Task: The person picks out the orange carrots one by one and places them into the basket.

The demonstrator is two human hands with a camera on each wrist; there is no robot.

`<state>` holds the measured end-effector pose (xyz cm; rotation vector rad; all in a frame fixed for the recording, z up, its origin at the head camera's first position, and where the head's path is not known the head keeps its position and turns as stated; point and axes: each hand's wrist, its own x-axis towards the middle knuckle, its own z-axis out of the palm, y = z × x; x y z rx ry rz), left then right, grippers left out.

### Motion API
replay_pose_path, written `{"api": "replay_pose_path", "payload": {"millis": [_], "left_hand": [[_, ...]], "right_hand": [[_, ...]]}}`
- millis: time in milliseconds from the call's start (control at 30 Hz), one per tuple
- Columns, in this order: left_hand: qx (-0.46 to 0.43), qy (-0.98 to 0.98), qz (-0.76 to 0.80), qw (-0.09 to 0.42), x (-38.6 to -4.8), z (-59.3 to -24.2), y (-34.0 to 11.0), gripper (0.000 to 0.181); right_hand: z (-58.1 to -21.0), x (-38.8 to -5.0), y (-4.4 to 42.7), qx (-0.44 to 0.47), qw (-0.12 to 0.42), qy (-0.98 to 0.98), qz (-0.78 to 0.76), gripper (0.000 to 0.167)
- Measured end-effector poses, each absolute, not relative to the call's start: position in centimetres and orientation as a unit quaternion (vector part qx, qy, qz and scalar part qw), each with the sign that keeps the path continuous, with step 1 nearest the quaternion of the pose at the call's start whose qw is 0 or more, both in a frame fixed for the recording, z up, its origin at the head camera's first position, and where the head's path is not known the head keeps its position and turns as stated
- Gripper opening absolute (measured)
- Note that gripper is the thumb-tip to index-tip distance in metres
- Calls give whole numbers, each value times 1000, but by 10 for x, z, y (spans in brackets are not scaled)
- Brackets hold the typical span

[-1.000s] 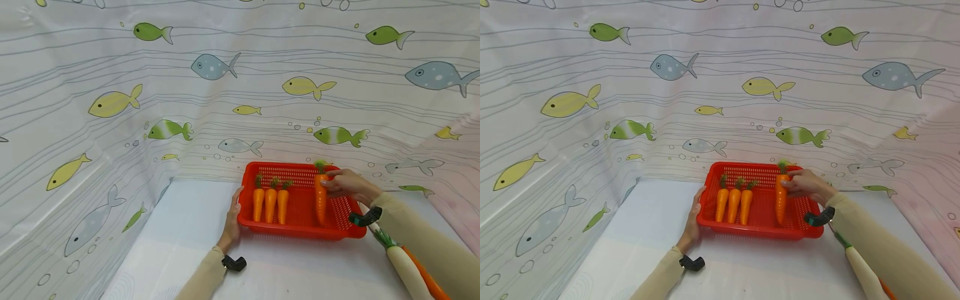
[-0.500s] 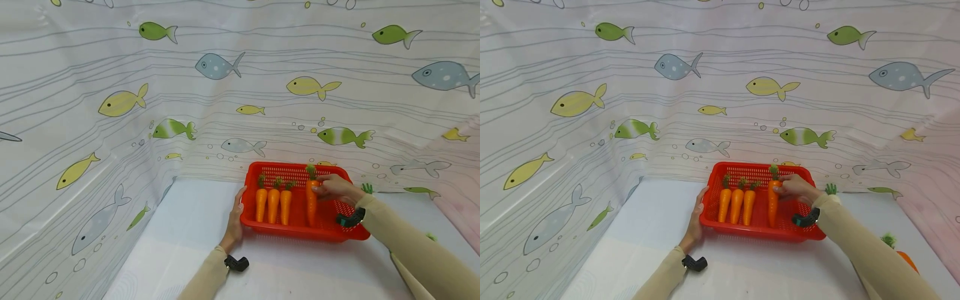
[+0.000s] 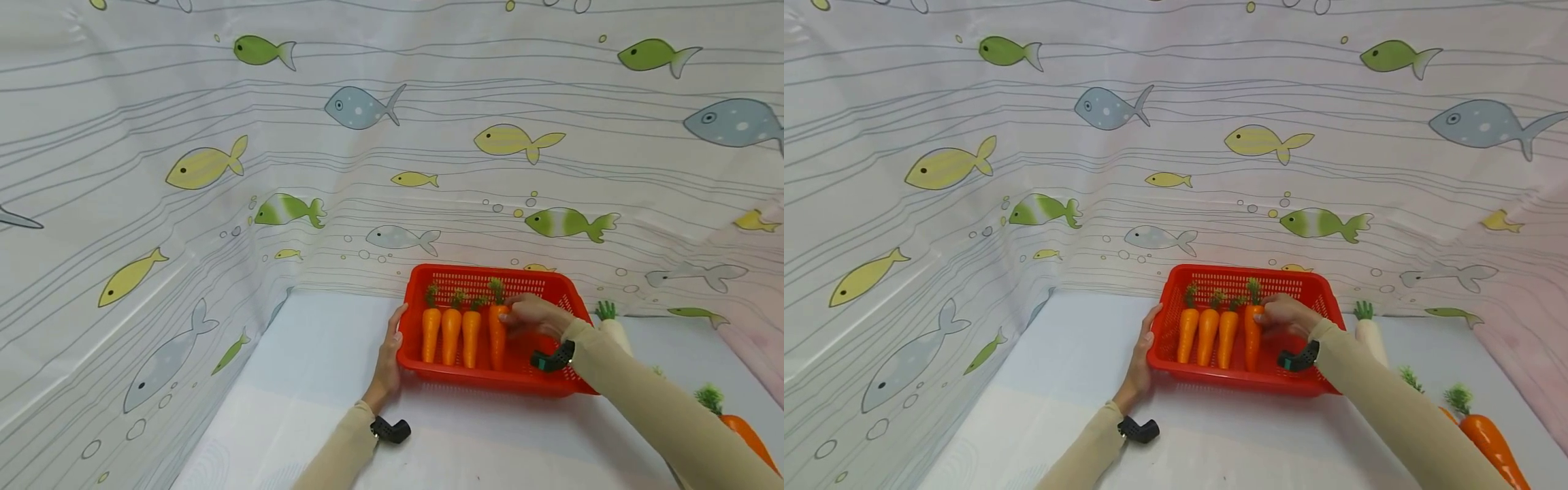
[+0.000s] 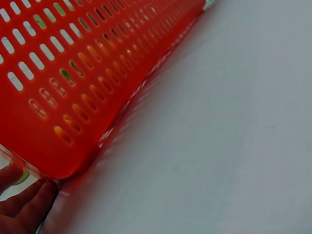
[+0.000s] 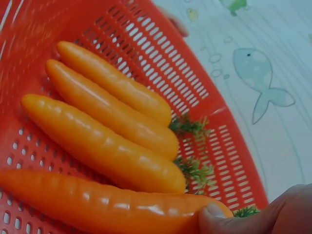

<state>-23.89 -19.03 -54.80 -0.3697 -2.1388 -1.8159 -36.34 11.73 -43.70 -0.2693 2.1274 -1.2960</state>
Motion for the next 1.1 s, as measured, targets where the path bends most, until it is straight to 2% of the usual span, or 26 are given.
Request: {"api": "replay_pose_path", "payload": {"millis": [133, 267, 467, 667, 933, 1100], "left_hand": [[-127, -750, -631, 155, -239, -549, -188, 62], [-129, -750, -630, 154, -237, -550, -187, 62], [-129, -748, -634, 149, -235, -549, -186, 62], [-127, -748, -633, 152, -235, -550, -187, 63], [-131, -748, -634, 147, -237, -549, -188, 62], [-127, -748, -633, 151, -238, -548, -190, 62]], "right_hand": [[-446, -365, 120, -89, 332, 789, -508, 62], [-454, -366, 121, -89, 347, 777, -518, 54], [-460, -366, 116, -90, 347, 778, -516, 51], [-465, -368, 112, -108, 335, 795, -494, 36], [-467, -372, 113, -102, 308, 840, -434, 73], [-465, -374, 113, -100, 308, 850, -415, 66]]}}
